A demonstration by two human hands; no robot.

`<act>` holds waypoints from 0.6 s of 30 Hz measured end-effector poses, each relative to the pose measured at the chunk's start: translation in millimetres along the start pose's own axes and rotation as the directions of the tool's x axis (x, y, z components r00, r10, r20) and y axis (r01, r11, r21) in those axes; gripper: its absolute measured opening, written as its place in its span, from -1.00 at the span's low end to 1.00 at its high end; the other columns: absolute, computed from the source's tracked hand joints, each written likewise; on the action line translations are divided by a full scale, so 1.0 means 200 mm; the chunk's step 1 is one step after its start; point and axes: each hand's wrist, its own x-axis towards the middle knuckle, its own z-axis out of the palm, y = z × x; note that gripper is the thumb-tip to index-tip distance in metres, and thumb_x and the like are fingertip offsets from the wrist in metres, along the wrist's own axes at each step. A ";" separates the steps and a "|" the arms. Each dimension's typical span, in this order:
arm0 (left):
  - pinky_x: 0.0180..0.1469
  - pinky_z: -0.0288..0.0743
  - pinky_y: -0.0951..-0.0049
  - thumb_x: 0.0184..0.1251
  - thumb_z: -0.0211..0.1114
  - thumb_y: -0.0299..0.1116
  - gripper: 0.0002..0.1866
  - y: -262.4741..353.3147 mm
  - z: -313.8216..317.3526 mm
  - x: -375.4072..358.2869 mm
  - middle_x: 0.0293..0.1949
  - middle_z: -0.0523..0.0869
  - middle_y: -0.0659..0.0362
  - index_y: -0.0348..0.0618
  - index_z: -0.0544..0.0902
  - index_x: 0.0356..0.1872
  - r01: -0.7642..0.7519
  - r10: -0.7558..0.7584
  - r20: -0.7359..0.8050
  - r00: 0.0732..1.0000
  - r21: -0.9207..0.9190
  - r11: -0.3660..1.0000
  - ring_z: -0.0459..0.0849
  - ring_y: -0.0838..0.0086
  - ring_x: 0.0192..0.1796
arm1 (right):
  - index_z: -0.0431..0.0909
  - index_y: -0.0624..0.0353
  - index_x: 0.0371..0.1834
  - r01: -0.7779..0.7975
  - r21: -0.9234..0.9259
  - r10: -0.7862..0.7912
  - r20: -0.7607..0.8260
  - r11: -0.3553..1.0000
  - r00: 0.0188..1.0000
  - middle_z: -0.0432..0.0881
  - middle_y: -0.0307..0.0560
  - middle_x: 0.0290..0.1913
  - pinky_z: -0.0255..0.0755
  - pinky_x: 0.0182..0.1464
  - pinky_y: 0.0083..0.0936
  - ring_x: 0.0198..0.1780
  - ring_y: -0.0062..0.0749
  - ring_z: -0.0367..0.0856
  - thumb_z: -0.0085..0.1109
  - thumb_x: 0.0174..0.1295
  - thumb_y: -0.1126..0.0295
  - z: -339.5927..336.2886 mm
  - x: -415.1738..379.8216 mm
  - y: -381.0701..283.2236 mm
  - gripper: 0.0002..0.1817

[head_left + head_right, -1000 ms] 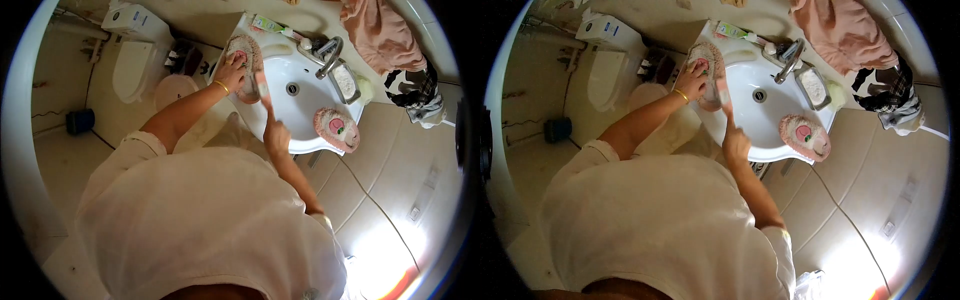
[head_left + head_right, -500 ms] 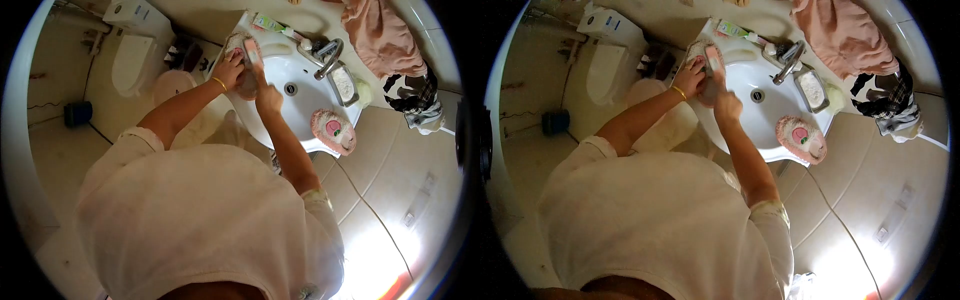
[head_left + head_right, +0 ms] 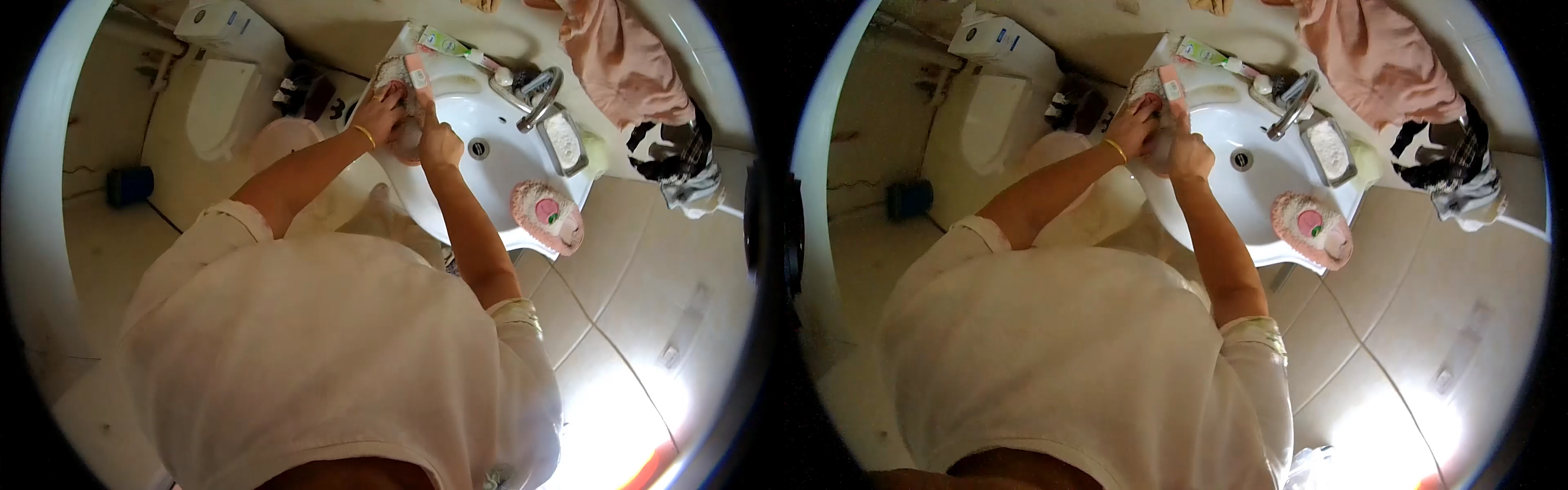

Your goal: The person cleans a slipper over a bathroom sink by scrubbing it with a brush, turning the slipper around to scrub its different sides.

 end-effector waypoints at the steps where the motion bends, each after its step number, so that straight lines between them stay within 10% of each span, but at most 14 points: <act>1: 0.30 0.21 0.16 -0.09 0.36 -0.23 -0.66 0.01 -0.03 0.00 0.22 0.38 0.07 -0.13 0.60 -0.25 0.032 -0.030 0.057 0.998 -0.030 0.999 0.19 0.03 0.35 | -0.07 -0.08 0.42 -0.004 0.002 0.003 0.037 1.000 0.999 0.60 0.10 -0.38 0.53 -0.38 -0.24 -0.39 -0.09 0.65 -0.04 0.15 0.52 0.00 -0.10 0.01 -0.26; 5: 0.26 0.27 0.13 -0.11 0.36 -0.19 -0.65 -0.01 -0.01 0.01 0.21 0.38 0.07 -0.09 0.60 -0.25 0.026 -0.023 0.106 0.994 -0.021 0.999 0.23 0.00 0.31 | -0.23 -0.18 0.46 -0.096 -0.043 0.104 0.248 0.994 0.963 0.60 0.13 -0.39 0.53 -0.41 -0.22 -0.42 -0.12 0.65 -0.06 0.14 0.55 0.02 -0.67 0.09 -0.16; 12: 0.28 0.23 0.14 -0.13 0.37 -0.27 -0.63 -0.04 0.00 0.01 0.18 0.39 0.06 -0.13 0.58 -0.22 -0.041 0.042 0.073 0.996 -0.013 0.999 0.23 0.01 0.31 | 0.03 -0.05 0.40 -0.125 0.085 0.127 -0.018 0.988 0.992 0.61 0.06 -0.32 0.52 -0.29 -0.20 -0.30 -0.07 0.64 -0.04 0.18 0.47 -0.03 0.05 -0.03 -0.33; 18: 0.29 0.23 0.18 -0.05 0.34 -0.23 -0.67 -0.05 0.00 0.01 0.23 0.36 0.05 -0.16 0.56 -0.26 -0.032 0.037 0.084 0.996 -0.060 0.998 0.19 0.02 0.35 | -0.26 -0.24 0.47 -0.029 -0.064 0.040 0.189 0.998 0.981 0.60 0.08 -0.44 0.52 -0.44 -0.24 -0.43 -0.10 0.64 -0.02 0.11 0.57 -0.01 -0.74 0.14 -0.10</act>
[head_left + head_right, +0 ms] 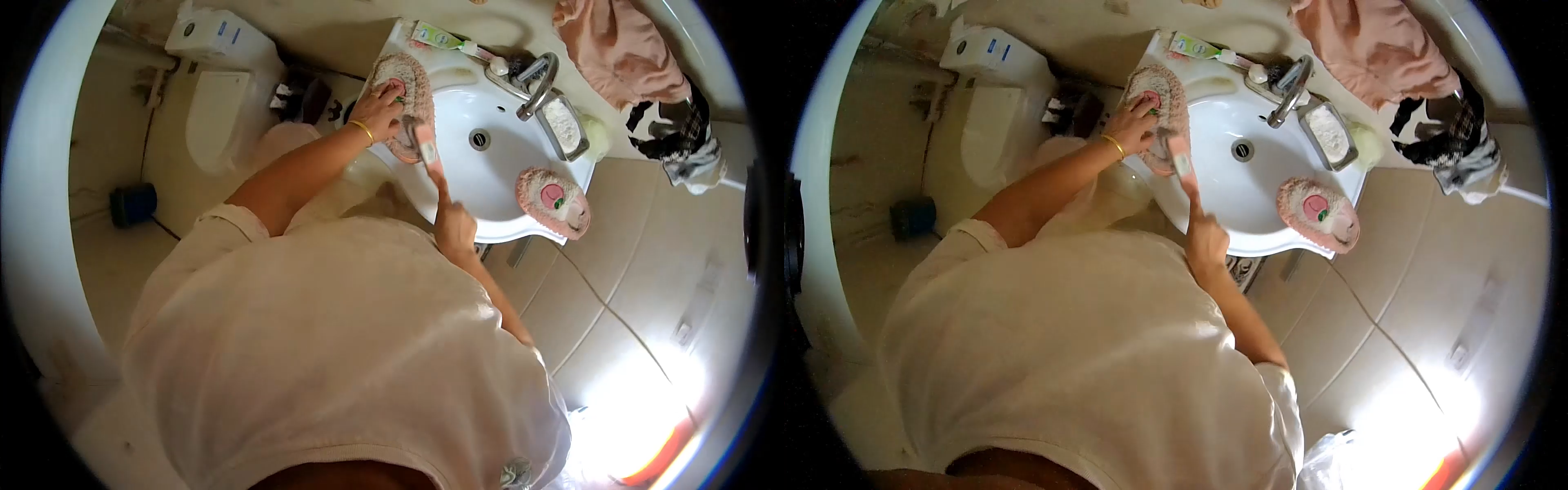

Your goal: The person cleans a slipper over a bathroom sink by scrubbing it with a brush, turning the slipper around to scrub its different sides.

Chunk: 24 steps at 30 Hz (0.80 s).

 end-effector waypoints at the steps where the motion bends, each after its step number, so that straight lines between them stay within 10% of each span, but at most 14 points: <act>1: 0.29 0.22 0.17 -0.02 0.32 -0.21 -0.69 0.01 -0.02 0.01 0.25 0.34 0.05 -0.15 0.56 -0.28 0.018 -0.019 0.059 0.998 0.023 1.000 0.18 0.02 0.35 | -0.26 -0.25 0.47 0.024 0.003 -0.023 -0.014 1.000 1.000 0.60 0.07 -0.44 0.52 -0.43 -0.24 -0.43 -0.11 0.64 -0.01 0.11 0.57 0.00 0.04 0.01 -0.09; 7: 0.28 0.21 0.14 -0.02 0.32 -0.19 -0.67 0.03 -0.05 0.02 0.25 0.35 0.07 -0.11 0.55 -0.25 0.039 -0.046 0.114 0.992 0.062 0.997 0.19 0.04 0.35 | 0.15 -0.12 0.34 0.139 0.036 -0.132 -0.164 0.990 0.978 0.62 0.08 -0.41 0.51 -0.39 -0.17 -0.42 -0.07 0.64 -0.11 0.23 0.37 -0.16 0.70 0.02 -0.45; 12: 0.30 0.16 0.11 -0.02 0.32 -0.15 -0.62 0.04 -0.07 0.05 0.28 0.33 0.11 -0.14 0.55 -0.20 0.101 -0.108 0.156 0.982 0.056 0.993 0.17 0.11 0.37 | 0.32 0.15 0.19 0.521 0.365 -0.347 -0.446 0.771 0.825 0.60 0.26 -0.35 0.44 -0.23 -0.10 -0.22 0.12 0.60 -0.01 0.24 0.37 -0.09 0.42 0.38 -0.58; 14: 0.30 0.14 0.10 -0.01 0.31 -0.13 -0.60 0.05 -0.04 0.02 0.30 0.32 0.12 -0.14 0.55 -0.17 0.112 -0.118 0.148 0.982 0.052 0.992 0.17 0.13 0.37 | 0.43 0.21 0.14 0.174 0.555 -0.133 -0.113 0.813 0.985 0.63 0.23 -0.26 0.44 -0.25 -0.31 -0.30 -0.12 0.65 0.05 0.26 0.31 -0.23 0.17 0.52 -0.60; 18: 0.31 0.14 0.11 0.01 0.29 -0.10 -0.55 0.08 -0.08 0.07 0.33 0.29 0.12 -0.14 0.55 -0.11 0.144 -0.164 0.218 0.962 0.108 0.984 0.19 0.16 0.36 | 0.45 0.20 0.12 -0.125 0.687 0.152 0.021 0.715 0.988 0.63 0.15 -0.42 0.42 -0.31 -0.43 -0.40 -0.28 0.60 0.06 0.28 0.22 -0.42 -0.06 0.82 -0.59; 22: 0.30 0.19 0.21 0.02 0.29 -0.08 -0.52 0.10 -0.13 0.11 0.32 0.30 0.11 -0.14 0.55 -0.06 0.182 -0.221 0.297 0.929 0.153 0.971 0.19 0.15 0.36 | 0.53 0.05 0.01 -0.099 0.285 0.218 -0.423 0.953 0.879 0.63 0.15 -0.30 0.44 -0.21 -0.10 -0.20 0.12 0.59 -0.01 0.26 0.17 -0.59 -0.01 1.11 -0.67; 24: 0.30 0.20 0.26 0.03 0.27 -0.13 -0.56 0.11 -0.18 0.14 0.31 0.32 0.11 -0.14 0.56 -0.07 0.203 -0.231 0.363 0.903 0.113 0.973 0.18 0.15 0.37 | 0.55 -0.02 -0.07 -0.255 0.139 0.288 -0.326 0.957 0.900 0.62 0.15 -0.26 0.45 -0.16 -0.06 -0.16 0.16 0.55 -0.08 0.27 0.17 -0.70 0.09 1.17 -0.71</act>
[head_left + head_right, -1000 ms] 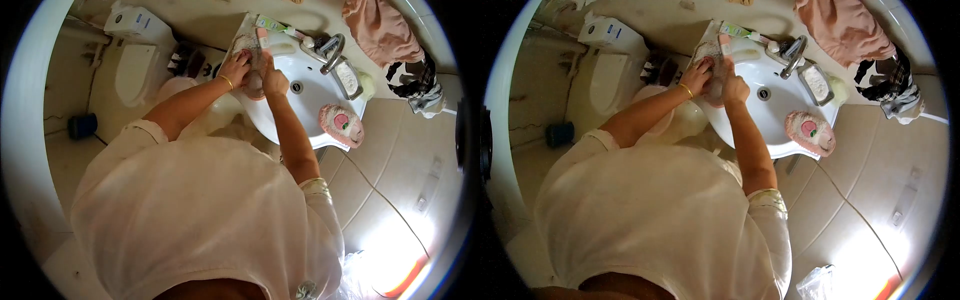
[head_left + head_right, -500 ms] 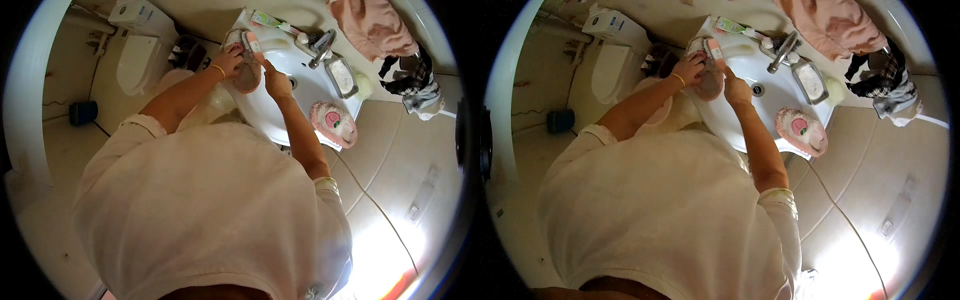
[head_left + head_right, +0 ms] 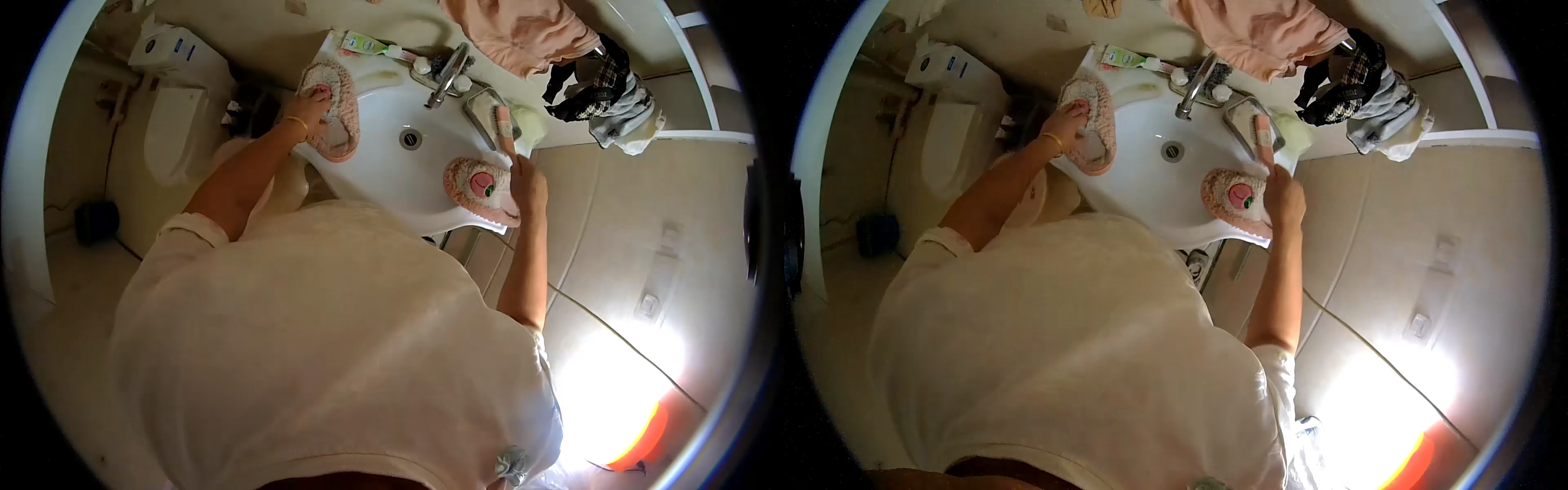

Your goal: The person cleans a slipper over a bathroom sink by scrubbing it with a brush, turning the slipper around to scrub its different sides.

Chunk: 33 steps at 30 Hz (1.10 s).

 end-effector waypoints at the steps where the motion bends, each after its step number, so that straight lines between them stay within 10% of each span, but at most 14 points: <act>1: 0.30 0.21 0.28 0.04 0.27 -0.16 -0.58 0.01 -0.01 -0.02 0.30 0.33 0.11 -0.14 0.56 -0.08 0.002 -0.001 0.046 0.999 -0.024 1.000 0.18 0.15 0.37 | 0.56 -0.02 -0.15 0.018 -0.061 -0.016 0.033 0.998 0.999 0.63 0.11 -0.20 0.46 -0.13 -0.10 -0.11 0.09 0.57 -0.10 0.27 0.16 0.00 0.07 0.01 -0.73; 13: 0.36 0.15 0.29 -0.04 0.23 -0.54 -0.59 -0.07 -0.08 -0.10 0.35 0.24 0.13 -0.16 0.55 -0.05 -0.194 0.185 0.111 0.976 0.074 0.978 0.14 0.11 0.39 | 0.58 -0.03 -0.03 -0.036 -0.107 0.048 0.116 0.994 0.992 0.63 0.09 -0.13 0.46 -0.05 -0.17 -0.01 0.01 0.57 -0.09 0.28 0.13 0.01 0.21 -0.01 -0.66; 15: 0.33 0.18 0.26 -0.02 0.22 -0.55 -0.49 -0.06 0.02 -0.12 0.36 0.20 0.11 -0.15 0.45 0.08 -0.147 0.157 -0.262 0.952 0.059 0.987 0.16 0.07 0.37 | 0.58 0.09 -0.01 0.117 0.121 -0.112 -0.046 0.986 0.993 0.67 0.07 -0.34 0.49 -0.22 -0.32 -0.26 -0.14 0.66 -0.03 0.27 0.13 0.14 0.17 0.20 -0.63; 18: 0.29 0.22 0.22 0.00 0.20 -0.54 -0.35 -0.03 0.12 -0.16 0.37 0.16 0.05 -0.14 0.28 0.23 0.066 -0.166 -0.434 0.886 -0.236 0.969 0.20 0.02 0.34 | 0.58 0.16 0.00 -0.400 0.641 0.091 0.459 0.655 0.884 0.39 -0.36 -0.62 0.12 -0.68 -0.71 -0.67 -0.75 0.26 0.08 0.25 0.13 -0.07 -0.10 -0.10 -0.61; 22: 0.32 0.19 0.32 0.02 0.28 -0.39 -0.21 -0.01 0.19 -0.13 0.41 0.07 0.02 -0.07 0.15 0.35 0.256 -0.367 -0.206 0.907 -0.422 0.869 0.13 0.18 0.41 | 0.57 0.08 0.03 -0.527 0.761 -0.110 0.602 0.378 0.791 0.35 -0.39 -0.66 -0.09 -0.72 -0.78 -0.74 -0.79 0.11 0.13 0.24 0.13 0.18 -0.24 -0.36 -0.63; 26: 0.31 0.18 0.25 0.08 0.25 -0.17 -0.17 0.02 0.09 -0.18 0.43 0.02 0.04 -0.16 0.10 0.37 0.235 -0.260 -0.096 0.961 -0.220 0.947 0.08 0.23 0.43 | 0.38 0.18 0.19 -0.047 0.713 -0.340 0.390 0.700 0.856 0.57 -0.19 -0.49 0.34 -0.56 -0.62 -0.61 -0.57 0.44 0.02 0.25 0.35 0.45 -0.22 -0.70 -0.58; 28: 0.32 0.14 0.15 0.10 0.23 -0.13 -0.17 0.09 0.07 -0.23 0.44 -0.01 0.07 -0.16 0.08 0.38 0.250 -0.250 -0.024 0.968 -0.022 0.968 0.01 0.26 0.45 | 0.31 0.11 0.25 0.598 0.279 -0.623 0.002 0.752 0.782 0.62 0.03 -0.45 0.47 -0.44 -0.36 -0.49 -0.27 0.60 -0.03 0.23 0.40 0.51 -0.24 -0.87 -0.53; 29: 0.32 0.12 0.10 0.11 0.23 -0.10 -0.17 0.09 0.06 -0.24 0.45 -0.03 0.08 -0.15 0.08 0.39 0.247 -0.249 0.014 0.968 0.079 0.966 -0.02 0.27 0.46 | 0.28 0.01 0.27 0.443 0.148 -0.467 0.279 0.884 0.839 0.60 0.16 -0.37 0.50 -0.31 -0.14 -0.36 -0.02 0.63 -0.07 0.21 0.44 0.47 -0.27 -0.95 -0.50; 33: 0.31 0.05 -0.02 0.10 0.25 -0.04 -0.14 0.05 0.10 -0.16 0.46 -0.06 0.15 -0.13 0.08 0.39 0.190 -0.205 0.061 0.977 0.187 0.964 -0.09 0.31 0.48 | 0.21 0.00 0.30 0.474 -0.016 -0.458 0.229 0.880 0.859 0.56 0.14 -0.37 0.49 -0.36 -0.16 -0.38 0.00 0.62 -0.07 0.19 0.47 0.59 -0.17 -1.10 -0.46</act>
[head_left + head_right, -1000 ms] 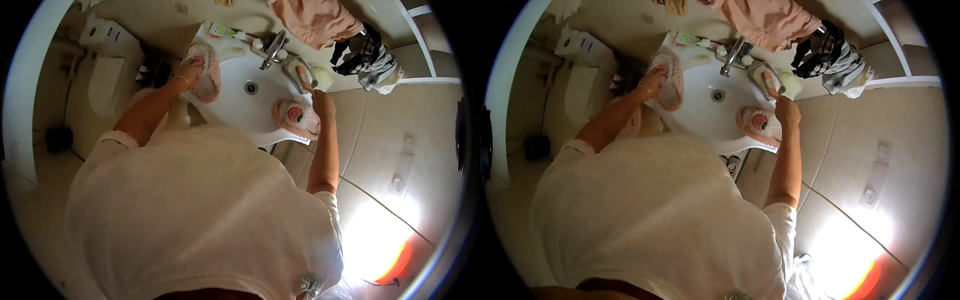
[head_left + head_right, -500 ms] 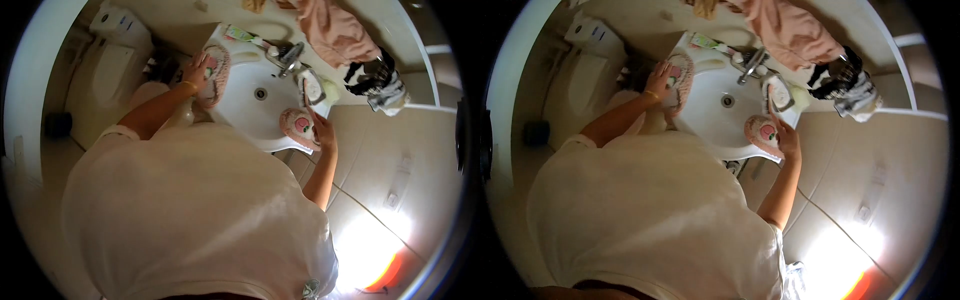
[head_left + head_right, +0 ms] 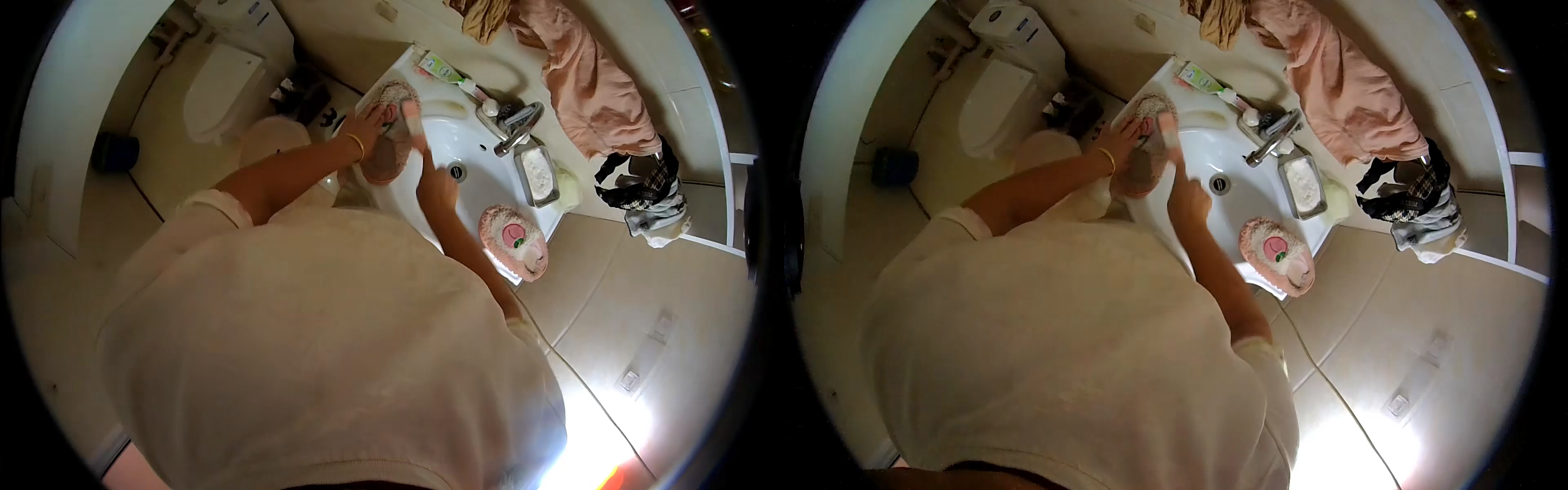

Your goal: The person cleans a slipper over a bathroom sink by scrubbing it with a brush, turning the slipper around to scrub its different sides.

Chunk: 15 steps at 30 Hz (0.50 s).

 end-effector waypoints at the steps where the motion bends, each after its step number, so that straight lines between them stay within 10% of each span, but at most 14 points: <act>1: 0.32 0.05 -0.01 0.10 0.26 -0.03 -0.14 0.01 -0.06 -0.01 0.46 -0.05 0.16 -0.11 0.09 0.39 -0.007 0.006 0.026 1.000 0.050 0.999 -0.08 0.31 0.48 | 0.20 0.01 0.31 0.017 0.012 -0.017 -0.059 1.000 0.998 0.56 0.13 -0.40 0.48 -0.39 -0.16 -0.39 0.00 0.62 -0.07 0.18 0.49 -0.02 0.12 -0.01 -0.44; 9: 0.32 0.05 -0.02 0.11 0.26 -0.08 -0.22 -0.03 -0.02 0.06 0.43 0.05 0.18 -0.07 0.20 0.36 -0.071 0.069 0.032 0.997 0.065 0.995 -0.03 0.32 0.47 | -0.08 -0.10 0.44 0.032 -0.061 -0.022 0.156 0.998 0.988 0.58 0.20 -0.41 0.49 -0.38 -0.10 -0.39 0.04 0.63 -0.13 0.15 0.53 0.01 -0.08 0.01 -0.26; 15: 0.28 0.13 0.02 0.12 0.26 -0.13 -0.32 0.01 -0.09 0.04 0.42 0.09 0.21 -0.07 0.32 0.30 -0.075 0.069 0.057 0.996 0.110 0.991 -0.01 0.30 0.46 | -0.03 -0.15 0.41 -0.016 0.071 0.016 0.000 0.997 1.000 0.60 0.16 -0.34 0.50 -0.30 -0.12 -0.33 0.01 0.64 -0.09 0.17 0.49 0.00 0.39 -0.03 -0.30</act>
